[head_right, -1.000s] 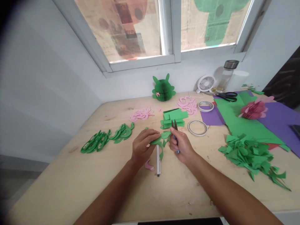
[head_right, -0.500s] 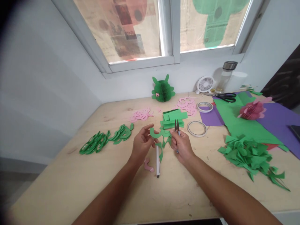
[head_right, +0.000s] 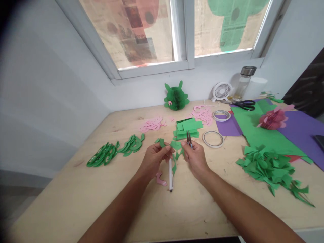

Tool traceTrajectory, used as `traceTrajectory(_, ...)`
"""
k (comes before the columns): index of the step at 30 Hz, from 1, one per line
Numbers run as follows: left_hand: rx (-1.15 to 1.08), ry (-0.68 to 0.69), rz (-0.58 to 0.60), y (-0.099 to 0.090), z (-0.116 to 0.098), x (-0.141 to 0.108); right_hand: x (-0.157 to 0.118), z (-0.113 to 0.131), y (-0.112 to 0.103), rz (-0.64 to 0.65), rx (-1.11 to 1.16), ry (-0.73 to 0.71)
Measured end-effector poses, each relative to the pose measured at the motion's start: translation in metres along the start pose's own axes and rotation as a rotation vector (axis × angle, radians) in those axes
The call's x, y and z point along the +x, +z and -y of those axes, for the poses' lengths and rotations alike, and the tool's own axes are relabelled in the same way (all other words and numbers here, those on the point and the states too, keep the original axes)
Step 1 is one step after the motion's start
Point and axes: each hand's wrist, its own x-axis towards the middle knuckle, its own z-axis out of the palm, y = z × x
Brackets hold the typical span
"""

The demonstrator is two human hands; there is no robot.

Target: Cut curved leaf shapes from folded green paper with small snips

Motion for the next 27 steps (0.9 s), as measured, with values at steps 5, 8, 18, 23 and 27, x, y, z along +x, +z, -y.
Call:
traceTrajectory(5,-0.067,0.014,-0.089,-0.002,-0.001,0.002,-0.002,-0.006,0.0,0.052,-0.09,0.04)
traceTrajectory(8,-0.092,0.031,-0.135,-0.003,-0.001,0.003,-0.003,-0.011,0.001,0.095,-0.14,0.054)
traceTrajectory(18,-0.073,-0.052,-0.026,-0.001,0.0,0.001,-0.001,-0.02,-0.003,0.075,-0.209,-0.002)
traceTrajectory(23,-0.061,-0.038,-0.03,0.001,0.001,-0.001,-0.001,-0.02,-0.004,0.108,-0.232,-0.003)
traceTrajectory(27,-0.066,-0.037,-0.06,0.0,0.0,0.0,-0.004,-0.019,-0.003,0.176,-0.273,0.0)
